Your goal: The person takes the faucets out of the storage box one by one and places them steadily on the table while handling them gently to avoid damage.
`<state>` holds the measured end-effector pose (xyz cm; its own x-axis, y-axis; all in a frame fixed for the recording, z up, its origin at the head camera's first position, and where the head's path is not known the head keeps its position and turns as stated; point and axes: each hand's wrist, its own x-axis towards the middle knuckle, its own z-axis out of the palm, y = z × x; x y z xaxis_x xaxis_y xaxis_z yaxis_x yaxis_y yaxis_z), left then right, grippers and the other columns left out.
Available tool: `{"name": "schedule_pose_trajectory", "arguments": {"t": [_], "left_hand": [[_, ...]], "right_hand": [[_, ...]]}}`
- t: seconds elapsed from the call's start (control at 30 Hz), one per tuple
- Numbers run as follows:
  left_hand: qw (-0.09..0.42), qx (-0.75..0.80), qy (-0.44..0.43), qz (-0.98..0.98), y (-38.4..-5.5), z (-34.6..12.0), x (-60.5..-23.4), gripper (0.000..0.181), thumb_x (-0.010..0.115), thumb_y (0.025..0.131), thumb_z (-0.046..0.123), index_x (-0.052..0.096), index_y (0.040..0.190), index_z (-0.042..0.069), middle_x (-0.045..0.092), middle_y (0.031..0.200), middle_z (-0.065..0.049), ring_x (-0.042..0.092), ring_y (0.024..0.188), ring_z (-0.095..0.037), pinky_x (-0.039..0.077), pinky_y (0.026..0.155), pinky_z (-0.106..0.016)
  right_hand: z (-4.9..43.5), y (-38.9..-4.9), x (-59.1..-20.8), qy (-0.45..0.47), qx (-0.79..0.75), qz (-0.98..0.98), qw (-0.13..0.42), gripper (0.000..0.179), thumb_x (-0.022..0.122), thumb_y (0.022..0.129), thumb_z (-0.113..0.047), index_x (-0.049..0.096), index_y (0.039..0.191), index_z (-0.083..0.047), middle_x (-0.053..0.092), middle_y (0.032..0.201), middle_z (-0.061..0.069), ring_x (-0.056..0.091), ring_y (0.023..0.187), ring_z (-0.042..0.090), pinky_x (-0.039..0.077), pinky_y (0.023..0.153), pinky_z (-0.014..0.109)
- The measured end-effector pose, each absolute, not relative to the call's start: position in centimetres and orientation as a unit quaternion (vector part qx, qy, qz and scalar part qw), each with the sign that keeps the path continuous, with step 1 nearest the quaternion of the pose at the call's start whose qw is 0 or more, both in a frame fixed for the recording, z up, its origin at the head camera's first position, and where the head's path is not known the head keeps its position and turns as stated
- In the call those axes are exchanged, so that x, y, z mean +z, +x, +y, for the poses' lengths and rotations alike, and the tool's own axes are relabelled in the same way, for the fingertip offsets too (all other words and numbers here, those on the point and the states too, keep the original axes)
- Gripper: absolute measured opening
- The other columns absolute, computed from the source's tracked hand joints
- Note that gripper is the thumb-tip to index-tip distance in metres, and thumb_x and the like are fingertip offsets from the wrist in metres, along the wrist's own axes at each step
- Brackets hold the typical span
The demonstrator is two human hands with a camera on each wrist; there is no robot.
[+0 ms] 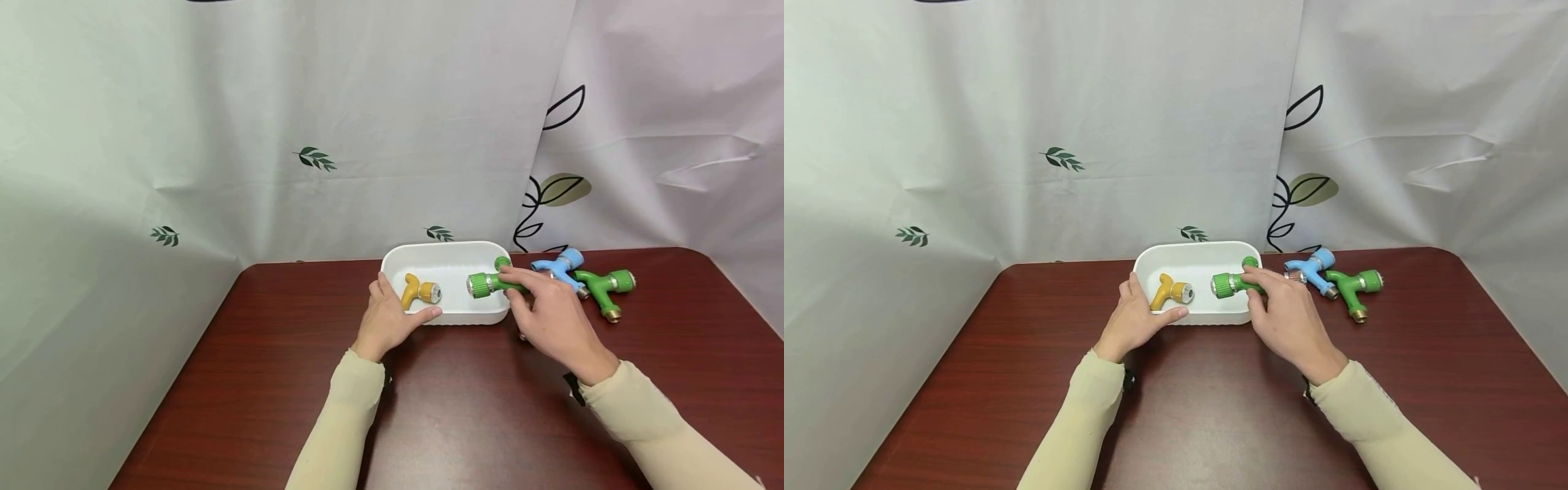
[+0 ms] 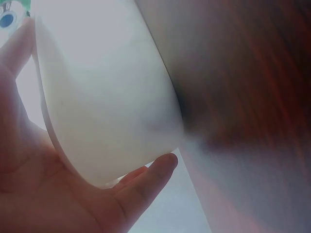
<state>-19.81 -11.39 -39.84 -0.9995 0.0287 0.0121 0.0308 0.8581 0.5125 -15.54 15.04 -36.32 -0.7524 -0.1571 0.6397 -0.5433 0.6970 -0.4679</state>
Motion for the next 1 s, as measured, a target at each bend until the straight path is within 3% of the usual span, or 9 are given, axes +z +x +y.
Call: {"name": "schedule_pose_trajectory", "arguments": {"t": [0.07,0.2,0.3,0.43,0.5,0.6,0.73,0.87,1.0], "left_hand": [[0.002,-0.267,-0.015,-0.964,-19.8,-11.4,-39.8,0.136,0.074,0.074,0.073,0.002,0.157,-0.008,0.026,0.15,-0.027,0.049,0.121,-0.039,0.052,0.09,-0.046],[0.003,-0.271,-0.016,-0.962,-19.8,-11.4,-39.8,0.136,0.074,0.074,0.072,0.002,0.157,-0.008,0.026,0.151,-0.027,0.05,0.12,-0.039,0.052,0.089,-0.045],[0.002,-0.272,-0.016,-0.962,-19.8,-11.4,-39.9,0.136,0.073,0.074,0.072,0.002,0.157,-0.008,0.025,0.151,-0.027,0.05,0.12,-0.039,0.052,0.089,-0.046],[0.001,-0.274,-0.015,-0.962,-19.8,-11.4,-39.9,0.137,0.074,0.074,0.073,0.001,0.157,-0.007,0.025,0.151,-0.027,0.049,0.12,-0.039,0.052,0.088,-0.046],[0.002,-0.275,-0.015,-0.961,-19.8,-11.4,-39.8,0.137,0.074,0.073,0.072,0.001,0.157,-0.007,0.025,0.151,-0.027,0.049,0.121,-0.039,0.052,0.088,-0.046],[0.001,-0.276,-0.016,-0.961,-19.8,-11.4,-39.9,0.137,0.074,0.074,0.072,0.001,0.157,-0.007,0.025,0.151,-0.027,0.049,0.121,-0.039,0.052,0.088,-0.046],[0.001,-0.276,-0.017,-0.961,-19.8,-11.4,-39.9,0.137,0.074,0.074,0.072,0.001,0.158,-0.007,0.025,0.151,-0.027,0.049,0.121,-0.04,0.052,0.088,-0.047],[0.001,-0.277,-0.017,-0.961,-19.8,-11.4,-39.8,0.137,0.074,0.073,0.073,0.001,0.158,-0.007,0.025,0.151,-0.027,0.049,0.12,-0.039,0.052,0.088,-0.047],[0.0,-0.275,-0.017,-0.961,-19.8,-11.4,-39.9,0.137,0.073,0.074,0.073,0.001,0.157,-0.007,0.025,0.151,-0.027,0.049,0.121,-0.039,0.052,0.089,-0.046]], "right_hand": [[15.4,-15.3,-36.3,0.197,0.334,-0.875,0.289,0.028,0.065,0.088,0.003,0.075,0.113,-0.003,0.073,0.117,0.008,0.067,0.096,0.024,0.043,0.065,0.03],[16.2,-14.8,-36.5,0.191,0.328,-0.88,0.285,0.027,0.065,0.088,0.002,0.075,0.113,-0.003,0.073,0.118,0.007,0.068,0.101,0.025,0.044,0.067,0.027],[16.8,-14.6,-36.6,0.19,0.322,-0.883,0.282,0.027,0.066,0.087,0.003,0.075,0.111,-0.004,0.072,0.118,0.007,0.067,0.11,0.031,0.05,0.078,0.037],[17.5,-14.4,-36.6,0.189,0.321,-0.886,0.278,0.027,0.067,0.086,0.004,0.076,0.11,-0.005,0.072,0.118,0.007,0.065,0.114,0.034,0.048,0.087,0.048],[17.8,-14.3,-36.6,0.188,0.321,-0.885,0.279,0.029,0.067,0.085,0.004,0.076,0.11,-0.006,0.072,0.119,0.006,0.065,0.114,0.033,0.048,0.089,0.044],[18.3,-14.1,-36.6,0.184,0.319,-0.885,0.285,0.03,0.069,0.085,0.004,0.077,0.111,-0.008,0.073,0.119,0.003,0.065,0.114,0.032,0.046,0.092,0.027],[19.0,-13.8,-36.8,0.185,0.318,-0.883,0.291,0.03,0.071,0.083,0.003,0.077,0.11,-0.009,0.073,0.118,0.003,0.066,0.111,0.032,0.038,0.086,0.013],[19.6,-13.4,-36.9,0.181,0.316,-0.884,0.292,0.029,0.072,0.083,0.003,0.077,0.11,-0.009,0.073,0.118,0.005,0.067,0.105,0.03,0.039,0.071,0.017],[20.3,-13.0,-37.0,0.17,0.317,-0.887,0.289,0.029,0.071,0.084,0.002,0.077,0.11,-0.01,0.073,0.118,0.005,0.063,0.085,0.015,0.035,0.06,0.019]]}}
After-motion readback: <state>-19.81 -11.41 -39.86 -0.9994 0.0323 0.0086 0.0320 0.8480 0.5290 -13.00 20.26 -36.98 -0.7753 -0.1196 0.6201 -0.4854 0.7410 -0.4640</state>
